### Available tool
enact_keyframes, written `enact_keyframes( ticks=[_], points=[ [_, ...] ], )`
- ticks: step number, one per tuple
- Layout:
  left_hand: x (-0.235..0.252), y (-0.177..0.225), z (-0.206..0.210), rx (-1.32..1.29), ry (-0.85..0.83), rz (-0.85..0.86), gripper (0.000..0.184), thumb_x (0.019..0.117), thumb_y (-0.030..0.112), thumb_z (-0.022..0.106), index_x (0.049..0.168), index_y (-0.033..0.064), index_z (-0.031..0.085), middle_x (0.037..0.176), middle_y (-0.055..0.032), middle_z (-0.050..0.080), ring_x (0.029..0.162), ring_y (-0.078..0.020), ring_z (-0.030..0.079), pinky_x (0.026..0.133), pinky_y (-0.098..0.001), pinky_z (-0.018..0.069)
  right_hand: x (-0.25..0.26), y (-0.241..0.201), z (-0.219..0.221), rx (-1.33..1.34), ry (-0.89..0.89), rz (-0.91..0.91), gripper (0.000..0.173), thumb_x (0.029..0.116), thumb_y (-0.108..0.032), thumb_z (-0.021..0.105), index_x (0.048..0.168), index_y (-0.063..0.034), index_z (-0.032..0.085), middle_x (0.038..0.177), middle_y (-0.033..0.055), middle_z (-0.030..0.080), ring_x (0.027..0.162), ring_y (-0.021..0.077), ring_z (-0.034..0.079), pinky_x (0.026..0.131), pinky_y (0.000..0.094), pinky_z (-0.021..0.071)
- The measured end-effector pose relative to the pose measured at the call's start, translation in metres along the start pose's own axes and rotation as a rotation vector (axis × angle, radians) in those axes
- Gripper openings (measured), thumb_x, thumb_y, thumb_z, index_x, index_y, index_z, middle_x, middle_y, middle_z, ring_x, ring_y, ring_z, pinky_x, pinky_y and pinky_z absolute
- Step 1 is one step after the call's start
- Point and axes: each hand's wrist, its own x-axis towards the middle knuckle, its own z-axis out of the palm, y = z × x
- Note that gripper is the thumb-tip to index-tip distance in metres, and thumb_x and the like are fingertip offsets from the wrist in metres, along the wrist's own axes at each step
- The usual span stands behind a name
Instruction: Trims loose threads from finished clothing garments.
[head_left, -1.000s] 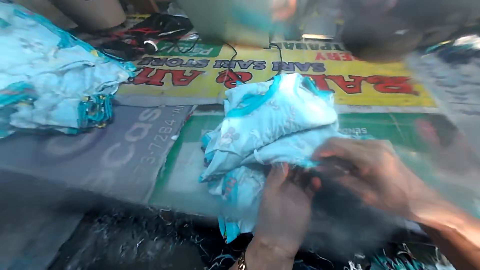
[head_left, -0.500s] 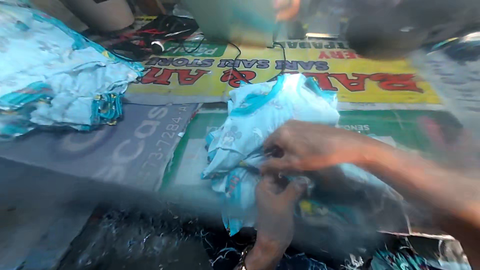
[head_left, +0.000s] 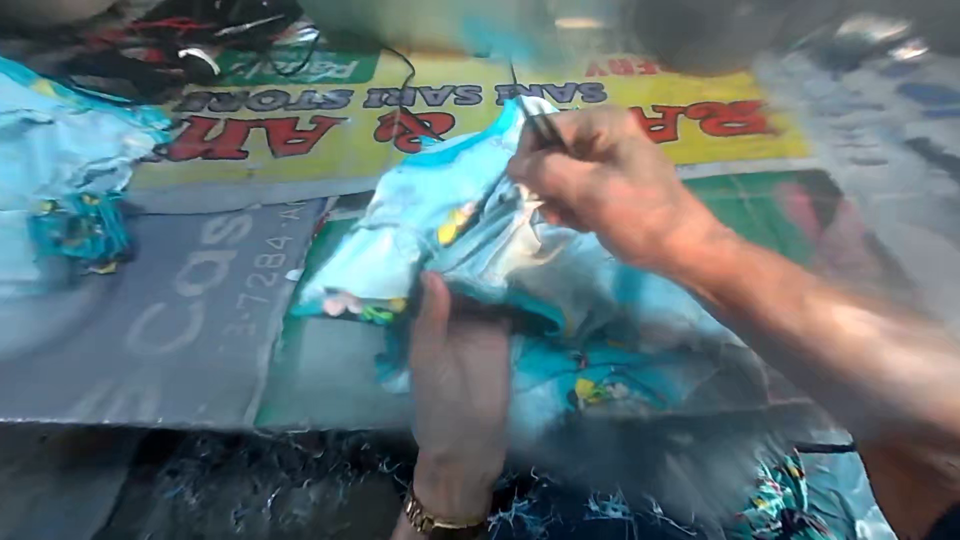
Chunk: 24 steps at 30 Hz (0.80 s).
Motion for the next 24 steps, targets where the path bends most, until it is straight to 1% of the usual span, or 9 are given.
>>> enact_keyframes(
  ticks=[4,6,9,13,16,18,20,22,24],
  points=[
    [0.009,0.01,0.009,0.502,-0.152,0.484,0.004,0.1005,0.019,0.064,0.102,0.0193,0.068,0.093,0.0056,0.07,0.088,-0.008,0.069,0.081,-0.0292,0.0601,-0.018,0.007,-0.011,0.056,0.164,0.025,0.026,0.0998,-0.002,0.05,0.077,-0.0123,0.058,0.062,-0.0102,0.053,0.05,-0.0027,0.046,0.046,0.0136,0.0391],
    [0.006,0.01,0.016,0.653,-0.265,0.56,0.007,0.0987,0.018,0.067,0.097,0.0243,0.07,0.088,0.0129,0.069,0.08,-0.0009,0.067,0.075,-0.0217,0.0593,-0.025,0.017,-0.005,0.045,0.187,0.067,0.024,0.0988,-0.003,0.052,0.077,-0.012,0.058,0.06,-0.0107,0.051,0.048,-0.0034,0.044,0.044,0.0138,0.0382],
    [-0.009,-0.006,0.014,0.562,-0.281,0.242,0.006,0.097,0.017,0.068,0.093,0.0192,0.073,0.084,0.0076,0.07,0.076,-0.0037,0.068,0.074,-0.0245,0.06,-0.042,0.046,0.012,-0.12,0.1,0.145,0.022,0.096,-0.006,0.057,0.075,-0.0086,0.059,0.061,-0.0067,0.05,0.052,-0.0012,0.046,0.048,0.017,0.0391],
    [-0.025,-0.019,0.0,0.393,-0.103,-0.175,0.012,0.0985,0.012,0.064,0.093,0.0045,0.071,0.086,-0.0052,0.071,0.081,-0.0123,0.071,0.078,-0.0323,0.0616,-0.069,0.049,0.016,-0.316,-0.123,0.287,0.008,0.0917,-0.004,0.061,0.094,-0.0059,0.068,0.076,0.0026,0.063,0.065,0.0089,0.059,0.058,0.0282,0.0508],
    [-0.031,-0.013,-0.003,0.328,-0.107,-0.202,0.019,0.1012,0.018,0.059,0.095,0.0058,0.073,0.086,-0.0054,0.073,0.08,-0.0109,0.071,0.075,-0.0286,0.0606,-0.093,0.04,0.01,-0.231,0.078,0.27,0.016,0.099,-0.009,0.055,0.108,-0.011,0.068,0.086,-0.0039,0.067,0.067,0.0025,0.061,0.058,0.0194,0.0531],
    [-0.032,-0.01,-0.003,0.317,-0.124,-0.213,0.027,0.1039,0.024,0.054,0.097,0.0064,0.072,0.088,-0.0073,0.075,0.08,-0.0135,0.073,0.076,-0.0305,0.0619,-0.113,0.033,0.014,-0.165,0.259,0.201,0.02,0.1047,-0.028,0.052,0.108,-0.016,0.068,0.076,-0.0092,0.06,0.057,-0.0016,0.05,0.049,0.0153,0.042],
    [-0.035,-0.01,-0.005,0.339,-0.139,-0.21,0.031,0.1039,0.031,0.054,0.101,0.0061,0.073,0.092,-0.008,0.076,0.084,-0.0159,0.075,0.079,-0.0329,0.063,-0.132,0.028,0.023,-0.15,0.325,0.119,0.033,0.1031,-0.049,0.055,0.113,-0.0196,0.066,0.081,-0.0133,0.06,0.066,-0.0078,0.053,0.057,0.0114,0.0457],
    [-0.039,-0.013,-0.009,0.362,-0.175,-0.176,0.034,0.103,0.035,0.057,0.103,0.0071,0.075,0.097,-0.0071,0.077,0.087,-0.0168,0.075,0.081,-0.0349,0.0633,-0.141,0.027,0.034,-0.177,0.329,0.027,0.036,0.098,-0.043,0.067,0.117,-0.0126,0.066,0.093,-0.0087,0.065,0.08,-0.0082,0.059,0.07,0.0096,0.0521],
    [-0.04,-0.016,-0.011,0.384,-0.196,-0.138,0.029,0.1003,0.035,0.062,0.1,0.0103,0.076,0.097,-0.0043,0.076,0.088,-0.0141,0.074,0.08,-0.0337,0.0627,-0.143,0.028,0.042,-0.292,0.336,-0.038,0.024,0.0978,-0.026,0.07,0.107,-0.0041,0.069,0.093,-0.0006,0.067,0.084,-0.0041,0.061,0.075,0.0103,0.0519]
  ],
)
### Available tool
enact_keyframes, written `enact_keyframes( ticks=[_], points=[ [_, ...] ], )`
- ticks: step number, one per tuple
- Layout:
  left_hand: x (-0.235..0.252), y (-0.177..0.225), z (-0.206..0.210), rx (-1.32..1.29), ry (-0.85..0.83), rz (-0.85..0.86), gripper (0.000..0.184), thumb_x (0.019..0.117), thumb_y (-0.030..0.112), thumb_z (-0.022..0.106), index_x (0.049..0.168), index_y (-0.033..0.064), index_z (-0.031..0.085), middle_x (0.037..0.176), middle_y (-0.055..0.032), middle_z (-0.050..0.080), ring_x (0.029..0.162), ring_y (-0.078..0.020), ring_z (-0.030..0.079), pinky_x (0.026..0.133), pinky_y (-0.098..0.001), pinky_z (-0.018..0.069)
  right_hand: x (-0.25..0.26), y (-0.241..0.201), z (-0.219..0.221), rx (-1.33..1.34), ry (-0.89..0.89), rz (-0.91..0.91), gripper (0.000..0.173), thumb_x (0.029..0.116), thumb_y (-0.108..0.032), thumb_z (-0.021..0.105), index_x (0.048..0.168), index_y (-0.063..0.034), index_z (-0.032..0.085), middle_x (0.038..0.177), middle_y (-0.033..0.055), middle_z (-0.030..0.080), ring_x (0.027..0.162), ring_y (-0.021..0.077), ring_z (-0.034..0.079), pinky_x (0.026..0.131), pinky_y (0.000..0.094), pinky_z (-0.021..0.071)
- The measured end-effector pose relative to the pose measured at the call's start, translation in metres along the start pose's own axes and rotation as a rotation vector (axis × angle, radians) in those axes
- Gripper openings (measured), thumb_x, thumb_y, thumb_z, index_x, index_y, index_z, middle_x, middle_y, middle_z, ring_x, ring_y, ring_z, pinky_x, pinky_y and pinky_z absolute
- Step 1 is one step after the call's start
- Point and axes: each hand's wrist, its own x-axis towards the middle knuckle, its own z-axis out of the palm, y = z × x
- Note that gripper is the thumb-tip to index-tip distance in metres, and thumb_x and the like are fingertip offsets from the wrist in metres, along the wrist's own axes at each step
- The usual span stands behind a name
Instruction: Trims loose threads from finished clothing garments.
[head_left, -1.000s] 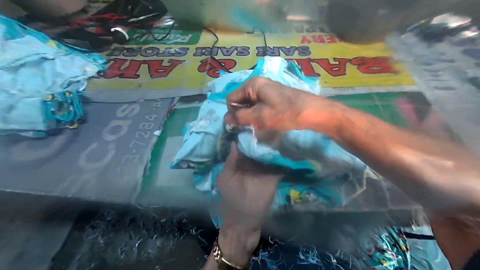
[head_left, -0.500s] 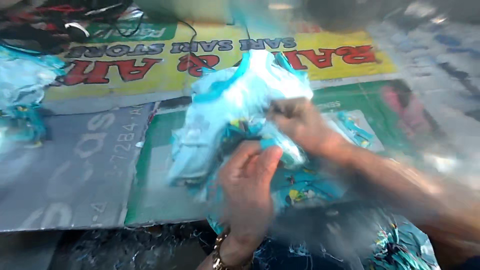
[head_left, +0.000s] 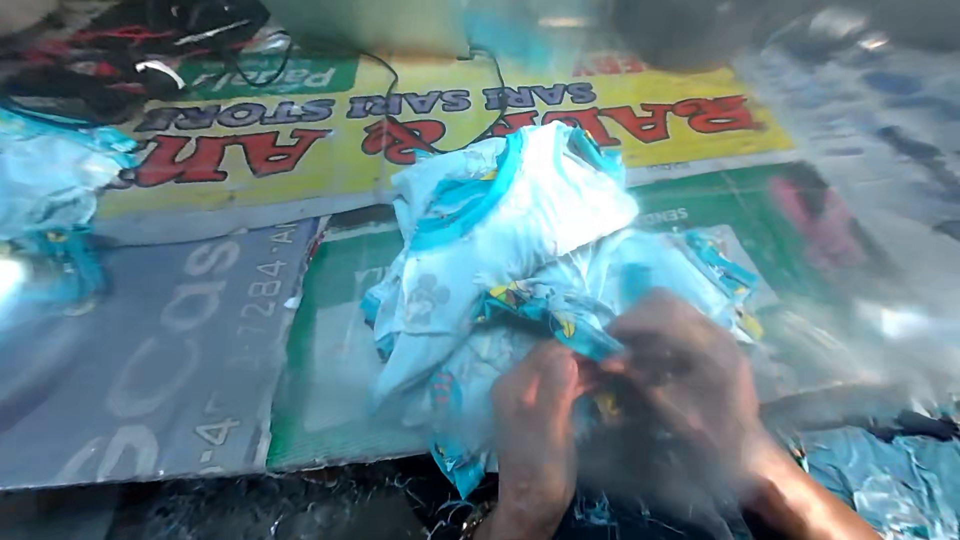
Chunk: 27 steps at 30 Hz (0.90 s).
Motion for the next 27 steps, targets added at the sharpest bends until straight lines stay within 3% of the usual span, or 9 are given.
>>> enact_keyframes(
  ticks=[3,5,7,10,13,15,17,22,27],
  points=[
    [0.003,0.0,0.009,-0.004,0.072,-0.042,0.006,0.095,0.016,0.069,0.093,0.0111,0.072,0.088,-0.0022,0.071,0.081,-0.0112,0.071,0.077,-0.0317,0.0624,0.002,-0.004,0.002,-0.202,0.081,-0.121,0.013,0.0984,-0.016,0.068,0.096,-0.0036,0.072,0.086,0.0026,0.069,0.081,-0.0009,0.062,0.072,0.0108,0.0499],
    [0.007,0.004,0.016,-0.052,0.118,-0.074,0.005,0.0976,0.005,0.061,0.095,0.007,0.065,0.086,-0.0044,0.071,0.078,-0.0117,0.072,0.075,-0.0311,0.0627,0.001,-0.009,-0.002,-0.344,0.142,-0.198,0.015,0.1002,-0.019,0.066,0.093,-0.006,0.069,0.081,0.003,0.068,0.076,0.0023,0.063,0.069,0.0135,0.0501],
    [0.009,0.007,0.022,-0.07,0.137,-0.082,0.011,0.1036,0.005,0.047,0.101,0.0054,0.058,0.086,-0.0055,0.07,0.077,-0.0126,0.073,0.072,-0.0303,0.0632,-0.005,-0.015,-0.012,-0.337,0.148,-0.217,0.021,0.1047,-0.025,0.06,0.092,-0.0084,0.061,0.078,0.0021,0.061,0.072,0.0031,0.06,0.066,0.0147,0.0486],
    [0.011,0.007,0.027,-0.139,0.172,-0.097,0.018,0.1077,0.007,0.038,0.104,0.006,0.055,0.084,-0.0053,0.07,0.072,-0.0131,0.073,0.068,-0.0295,0.0632,-0.011,-0.014,-0.024,-0.053,0.145,-0.197,0.031,0.1079,-0.032,0.053,0.086,-0.0095,0.055,0.073,0.0009,0.053,0.066,0.0035,0.053,0.059,0.0167,0.0438],
    [0.011,0.004,0.031,-0.195,0.164,-0.093,0.019,0.1088,0.008,0.034,0.109,0.0058,0.053,0.086,-0.0054,0.07,0.075,-0.0146,0.074,0.07,-0.0315,0.0646,-0.011,-0.007,-0.02,-0.02,0.107,-0.057,0.033,0.0985,-0.04,0.069,0.108,-0.0088,0.065,0.089,-0.0037,0.06,0.077,-0.0061,0.055,0.067,0.0082,0.0467],
    [0.011,0.002,0.033,-0.209,0.176,-0.104,0.019,0.1088,0.008,0.034,0.11,0.0047,0.053,0.089,-0.0068,0.071,0.077,-0.0157,0.075,0.07,-0.0324,0.0649,-0.007,-0.001,-0.008,-0.094,0.112,-0.083,0.028,0.0973,-0.028,0.072,0.112,-0.0051,0.066,0.098,0.0017,0.065,0.087,-0.0034,0.061,0.077,0.009,0.0513],
    [0.011,0.002,0.033,-0.23,0.193,-0.129,0.02,0.109,0.01,0.034,0.111,0.0042,0.053,0.09,-0.0079,0.071,0.077,-0.0169,0.074,0.071,-0.0339,0.0647,-0.003,0.003,0.0,-0.206,0.178,-0.181,0.016,0.0995,-0.019,0.069,0.104,-0.0038,0.067,0.094,0.0053,0.068,0.088,0.0015,0.065,0.079,0.0118,0.0524],
    [0.009,0.006,0.03,-0.219,0.192,-0.086,0.02,0.1103,0.012,0.032,0.111,0.0062,0.051,0.09,-0.0079,0.07,0.077,-0.0182,0.075,0.07,-0.0348,0.0651,-0.004,-0.008,0.001,-0.539,0.244,-0.354,0.012,0.1025,-0.02,0.062,0.1,-0.0088,0.064,0.081,0.0053,0.063,0.071,0.0129,0.06,0.064,0.0227,0.0487],
    [0.012,-0.001,0.021,0.035,0.207,0.173,0.015,0.1064,0.005,0.037,0.108,0.0093,0.051,0.088,0.0005,0.067,0.077,-0.0078,0.071,0.068,-0.0257,0.0624,-0.01,-0.023,0.001,-0.592,0.198,-0.399,0.01,0.1008,-0.02,0.062,0.098,-0.0105,0.063,0.077,0.0044,0.06,0.066,0.0156,0.055,0.059,0.0262,0.0437]
  ],
)
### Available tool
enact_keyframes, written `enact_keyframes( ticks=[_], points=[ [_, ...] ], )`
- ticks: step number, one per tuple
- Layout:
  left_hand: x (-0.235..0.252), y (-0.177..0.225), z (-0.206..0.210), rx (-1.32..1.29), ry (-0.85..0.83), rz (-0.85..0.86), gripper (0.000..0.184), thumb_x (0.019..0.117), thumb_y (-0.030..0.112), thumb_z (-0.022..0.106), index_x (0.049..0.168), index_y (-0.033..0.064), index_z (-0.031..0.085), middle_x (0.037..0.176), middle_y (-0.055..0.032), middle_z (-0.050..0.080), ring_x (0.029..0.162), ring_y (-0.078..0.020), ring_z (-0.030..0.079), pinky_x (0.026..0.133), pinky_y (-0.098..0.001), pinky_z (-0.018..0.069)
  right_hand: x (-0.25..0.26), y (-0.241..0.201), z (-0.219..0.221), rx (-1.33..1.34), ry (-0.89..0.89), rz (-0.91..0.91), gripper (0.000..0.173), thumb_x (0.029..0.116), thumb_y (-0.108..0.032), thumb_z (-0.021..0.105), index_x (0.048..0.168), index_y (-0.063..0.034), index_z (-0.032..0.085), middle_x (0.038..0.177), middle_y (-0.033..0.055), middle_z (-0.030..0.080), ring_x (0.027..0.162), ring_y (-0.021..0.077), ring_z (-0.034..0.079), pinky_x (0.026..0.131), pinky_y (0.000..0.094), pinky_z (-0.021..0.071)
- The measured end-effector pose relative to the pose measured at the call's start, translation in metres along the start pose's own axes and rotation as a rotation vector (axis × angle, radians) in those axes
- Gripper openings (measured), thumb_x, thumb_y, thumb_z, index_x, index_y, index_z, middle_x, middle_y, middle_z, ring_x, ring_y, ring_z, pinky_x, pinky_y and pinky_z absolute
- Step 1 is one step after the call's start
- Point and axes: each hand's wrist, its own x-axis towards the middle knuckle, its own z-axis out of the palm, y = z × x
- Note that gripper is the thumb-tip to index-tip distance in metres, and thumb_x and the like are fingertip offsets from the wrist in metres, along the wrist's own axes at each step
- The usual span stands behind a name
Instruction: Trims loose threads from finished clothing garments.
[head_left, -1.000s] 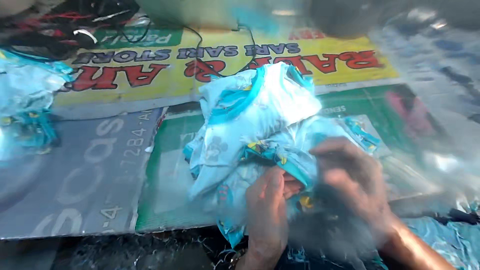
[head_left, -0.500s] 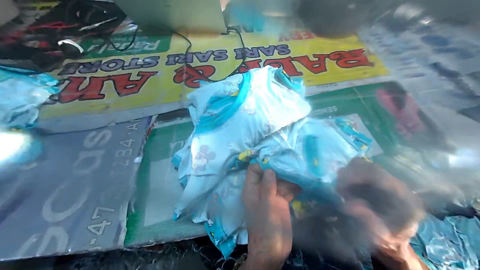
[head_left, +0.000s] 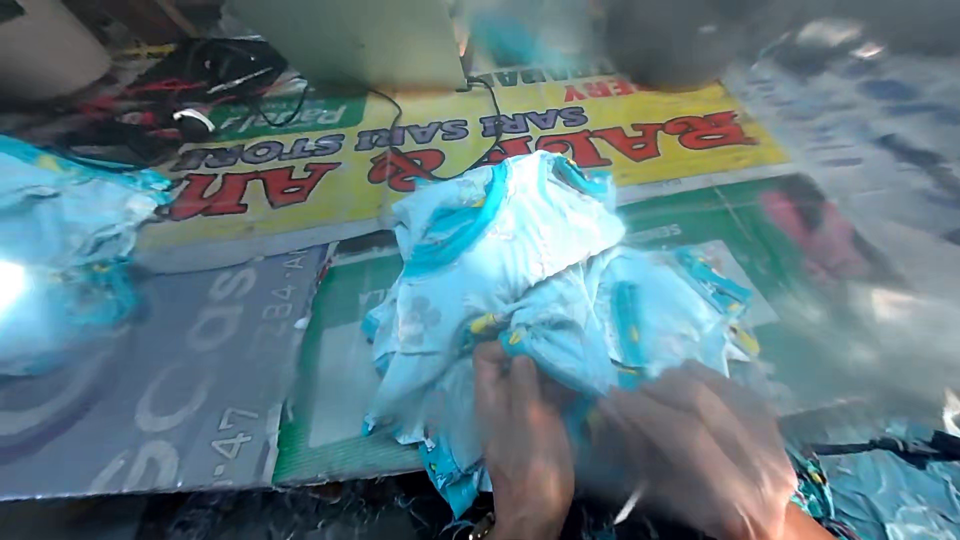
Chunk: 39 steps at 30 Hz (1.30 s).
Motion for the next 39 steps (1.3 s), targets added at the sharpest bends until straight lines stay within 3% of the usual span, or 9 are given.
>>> enact_keyframes(
  ticks=[3,6,9,11,13,19,23,27,39],
  points=[
    [0.0,0.004,-0.007,0.024,-0.033,0.0,0.014,0.1075,0.008,0.038,0.112,0.0075,0.052,0.094,-0.0019,0.066,0.087,-0.0105,0.07,0.078,-0.0308,0.0621,0.002,-0.009,-0.007,0.062,-0.051,0.007,0.012,0.1025,-0.022,0.06,0.096,-0.0121,0.063,0.077,0.0034,0.059,0.066,0.0149,0.055,0.06,0.0253,0.0432],
    [0.004,0.013,-0.006,-0.011,0.003,-0.087,0.02,0.1087,0.011,0.034,0.115,0.0063,0.053,0.096,-0.0017,0.069,0.09,-0.0102,0.071,0.082,-0.0309,0.0621,0.0,-0.016,-0.011,0.143,-0.155,-0.005,0.014,0.1041,-0.024,0.057,0.096,-0.0137,0.061,0.075,0.0031,0.06,0.065,0.017,0.054,0.058,0.0283,0.0425],
    [0.01,0.019,-0.011,-0.127,0.036,-0.159,0.021,0.1085,0.015,0.039,0.118,0.0052,0.055,0.1,-0.0051,0.069,0.095,-0.0135,0.07,0.085,-0.0348,0.0609,-0.002,-0.02,-0.01,0.177,-0.243,0.085,0.026,0.1005,-0.041,0.06,0.104,-0.0149,0.061,0.076,0.0025,0.059,0.066,0.0167,0.056,0.058,0.0289,0.0434],
    [0.011,0.025,-0.011,-0.172,0.082,-0.221,0.023,0.1093,0.017,0.038,0.119,0.0054,0.055,0.102,-0.0072,0.069,0.096,-0.0153,0.071,0.085,-0.0362,0.0617,0.0,-0.016,-0.009,0.224,-0.25,0.194,0.036,0.0965,-0.046,0.064,0.114,-0.0143,0.06,0.087,0.0035,0.065,0.075,0.0129,0.063,0.063,0.026,0.0502],
    [0.012,0.03,-0.009,-0.21,0.12,-0.268,0.025,0.1107,0.018,0.034,0.121,0.0067,0.054,0.104,-0.0076,0.069,0.098,-0.0164,0.072,0.085,-0.0363,0.0619,0.001,-0.009,-0.006,0.258,-0.219,0.252,0.034,0.0987,-0.04,0.063,0.12,-0.0138,0.059,0.097,0.004,0.066,0.082,0.0084,0.063,0.068,0.0206,0.0503],
    [0.012,0.033,-0.005,-0.312,0.157,-0.321,0.023,0.1097,0.015,0.033,0.113,0.0091,0.055,0.101,-0.0072,0.07,0.094,-0.0173,0.073,0.078,-0.0358,0.0629,0.011,0.004,0.011,0.309,-0.098,0.251,0.026,0.0995,-0.032,0.068,0.112,-0.0089,0.068,0.1,0.004,0.07,0.087,0.0011,0.064,0.073,0.0125,0.0502],
    [0.012,0.031,-0.005,-0.302,0.126,-0.281,0.02,0.1094,0.016,0.037,0.114,0.0069,0.054,0.098,-0.0087,0.07,0.09,-0.018,0.073,0.077,-0.0357,0.0629,0.015,0.005,0.014,0.372,-0.082,0.242,0.024,0.1001,-0.029,0.068,0.109,-0.0073,0.071,0.099,0.003,0.071,0.09,0.0002,0.065,0.075,0.012,0.0517],
    [0.011,0.028,-0.004,-0.185,0.097,-0.204,0.02,0.1095,0.018,0.038,0.115,0.0054,0.053,0.097,-0.009,0.07,0.085,-0.0176,0.074,0.07,-0.0341,0.0638,0.015,0.007,0.014,0.42,-0.083,0.236,0.021,0.1009,-0.027,0.067,0.108,-0.0075,0.072,0.099,0.0023,0.072,0.092,0.0002,0.066,0.078,0.0124,0.0525],
    [0.007,0.023,-0.005,-0.107,0.04,-0.099,0.017,0.1083,0.015,0.041,0.108,0.0072,0.056,0.092,-0.0056,0.07,0.08,-0.0141,0.073,0.071,-0.0322,0.0637,0.008,0.014,0.009,0.502,-0.137,0.283,0.023,0.1001,-0.027,0.068,0.11,-0.0062,0.071,0.101,0.0017,0.07,0.091,-0.0024,0.065,0.077,0.0102,0.0531]
  ],
)
